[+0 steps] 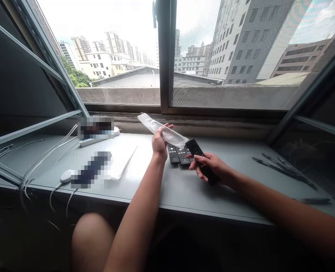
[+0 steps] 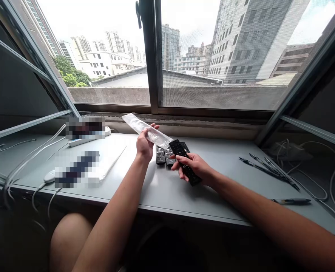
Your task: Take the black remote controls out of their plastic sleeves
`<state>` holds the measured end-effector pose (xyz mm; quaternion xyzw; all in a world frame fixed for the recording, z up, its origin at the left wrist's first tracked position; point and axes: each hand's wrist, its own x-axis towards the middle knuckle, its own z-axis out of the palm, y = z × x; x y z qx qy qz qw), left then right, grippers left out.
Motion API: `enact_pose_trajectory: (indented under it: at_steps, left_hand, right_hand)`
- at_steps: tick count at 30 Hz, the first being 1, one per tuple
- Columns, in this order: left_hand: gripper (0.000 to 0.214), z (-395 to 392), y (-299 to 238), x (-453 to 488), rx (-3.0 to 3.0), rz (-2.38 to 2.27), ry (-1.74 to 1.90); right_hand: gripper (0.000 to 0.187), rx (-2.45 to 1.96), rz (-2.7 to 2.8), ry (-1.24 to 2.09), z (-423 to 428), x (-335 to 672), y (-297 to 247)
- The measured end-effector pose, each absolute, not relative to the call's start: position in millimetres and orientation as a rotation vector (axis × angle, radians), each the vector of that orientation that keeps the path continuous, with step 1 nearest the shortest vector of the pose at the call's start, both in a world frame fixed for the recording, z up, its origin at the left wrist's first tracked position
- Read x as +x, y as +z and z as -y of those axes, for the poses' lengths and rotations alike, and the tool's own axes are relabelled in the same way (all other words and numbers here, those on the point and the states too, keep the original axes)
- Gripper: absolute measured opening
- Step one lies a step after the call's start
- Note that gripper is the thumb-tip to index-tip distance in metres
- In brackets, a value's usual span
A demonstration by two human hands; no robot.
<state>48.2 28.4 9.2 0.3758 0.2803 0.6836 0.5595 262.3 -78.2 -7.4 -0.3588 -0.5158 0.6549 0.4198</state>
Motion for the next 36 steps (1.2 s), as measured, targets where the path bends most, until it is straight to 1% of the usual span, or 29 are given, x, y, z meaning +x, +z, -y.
enact_pose_trajectory:
  at_steps: [5,8,9,14,20,23,27,31,36]
  left_hand:
    - [0.045,-26.9,7.1,47.6,0.849,-0.669,1.595]
    - [0.046,-22.2,8.3,54.1,0.907,-0.656,1.476]
    - [0.046,-21.3,8.2,56.5,0.933,-0.64,1.401]
    - [0.049,-23.2,-0.8,66.1,1.061,-0.534,0.983]
    - [0.053,-22.8,-8.4,66.4,1.133,-0.489,0.84]
    - [0.053,-17.9,-1.1,64.1,1.1,-0.448,0.84]
    - [0.043,-15.9,7.8,58.5,1.071,-0.417,0.971]
    - [0.041,-21.3,10.1,50.0,1.05,-0.435,1.072]
    - [0.032,-29.0,11.0,41.9,0.886,-0.505,1.196]
  right_hand:
    - [0.046,-0.93,1.245,1.467,76.8,265.3,-3.7]
    - [0.039,-0.911,1.147,1.367,80.2,261.4,2.9]
    - [0.04,-0.904,1.137,1.363,81.4,260.3,4.4]
    - [0.064,-0.946,1.277,1.477,83.3,262.1,2.2]
    - [0.079,-0.967,1.448,1.539,83.5,265.1,-0.9]
    - [0.084,-0.958,1.509,1.618,85.3,263.6,-0.8]
    - [0.078,-0.94,1.615,1.703,87.4,261.7,-1.6]
    - [0.072,-0.942,1.715,1.77,89.2,261.6,0.7]
    - [0.07,-0.979,1.787,1.813,90.6,263.6,6.9]
